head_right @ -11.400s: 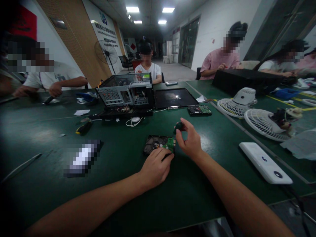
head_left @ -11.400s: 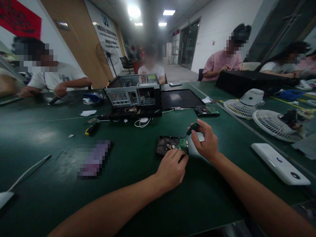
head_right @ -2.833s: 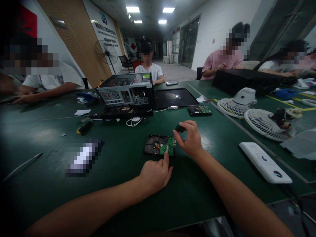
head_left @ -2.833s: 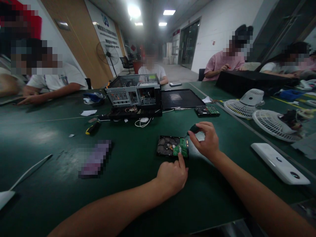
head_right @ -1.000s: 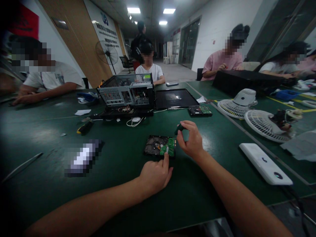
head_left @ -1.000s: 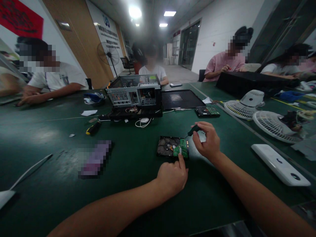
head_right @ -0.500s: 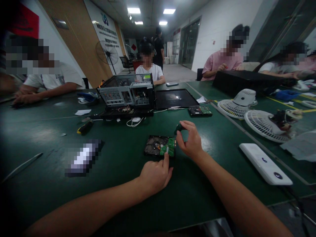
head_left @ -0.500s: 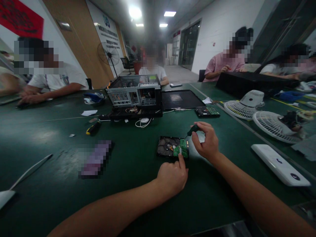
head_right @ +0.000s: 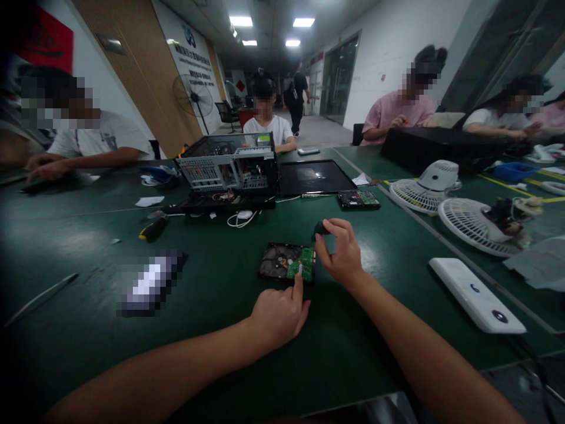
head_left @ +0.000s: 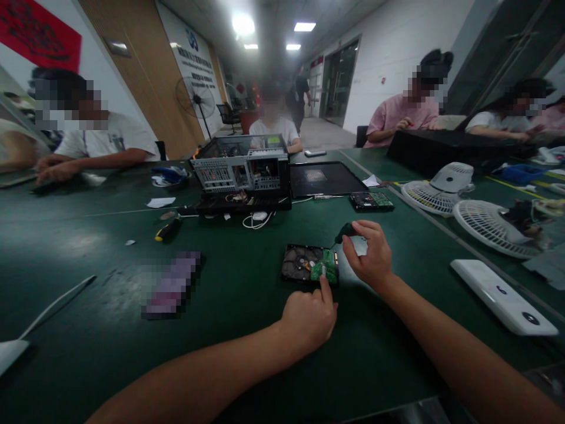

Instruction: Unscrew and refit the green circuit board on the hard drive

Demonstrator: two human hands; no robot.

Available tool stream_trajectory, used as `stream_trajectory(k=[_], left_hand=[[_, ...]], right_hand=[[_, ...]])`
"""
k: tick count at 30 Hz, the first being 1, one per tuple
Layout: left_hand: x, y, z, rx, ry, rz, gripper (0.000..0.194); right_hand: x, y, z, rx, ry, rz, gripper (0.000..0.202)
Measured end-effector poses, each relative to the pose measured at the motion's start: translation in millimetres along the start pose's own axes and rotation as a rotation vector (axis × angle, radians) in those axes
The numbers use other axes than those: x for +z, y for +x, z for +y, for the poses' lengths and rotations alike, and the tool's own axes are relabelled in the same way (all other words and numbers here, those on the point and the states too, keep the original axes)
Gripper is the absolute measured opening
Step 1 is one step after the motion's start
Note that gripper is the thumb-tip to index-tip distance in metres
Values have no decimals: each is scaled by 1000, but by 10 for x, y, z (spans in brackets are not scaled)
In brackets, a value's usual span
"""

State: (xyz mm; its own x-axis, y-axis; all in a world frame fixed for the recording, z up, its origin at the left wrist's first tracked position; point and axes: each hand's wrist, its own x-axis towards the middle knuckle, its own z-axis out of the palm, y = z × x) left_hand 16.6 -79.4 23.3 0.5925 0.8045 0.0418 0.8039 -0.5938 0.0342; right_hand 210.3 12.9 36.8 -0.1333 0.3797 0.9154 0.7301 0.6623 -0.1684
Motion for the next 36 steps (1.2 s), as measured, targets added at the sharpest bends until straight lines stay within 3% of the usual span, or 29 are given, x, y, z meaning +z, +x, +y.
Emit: stream_trajectory(k=[5,12,20,26,33,36], left_hand=[[-10,-1,0,4,3,6,61],[3,2,-1,6,-1,13,62],[29,-2,6,-6,8,27,62],[4,1,5,1,4,1,61],[-4,-2,2,7,-3,7,61],[-4,-5,1,10,3,9,61]], right_hand=[[25,21,7,0,57,4,47],[-24,22,22,-25,-45,9,48],[10,7,-8,64,141,-33,46],[0,-1,0,87,37,18,45],[23,-11,-21,82,171,-35,47],[27,-23,-21,96,121,-33,49]])
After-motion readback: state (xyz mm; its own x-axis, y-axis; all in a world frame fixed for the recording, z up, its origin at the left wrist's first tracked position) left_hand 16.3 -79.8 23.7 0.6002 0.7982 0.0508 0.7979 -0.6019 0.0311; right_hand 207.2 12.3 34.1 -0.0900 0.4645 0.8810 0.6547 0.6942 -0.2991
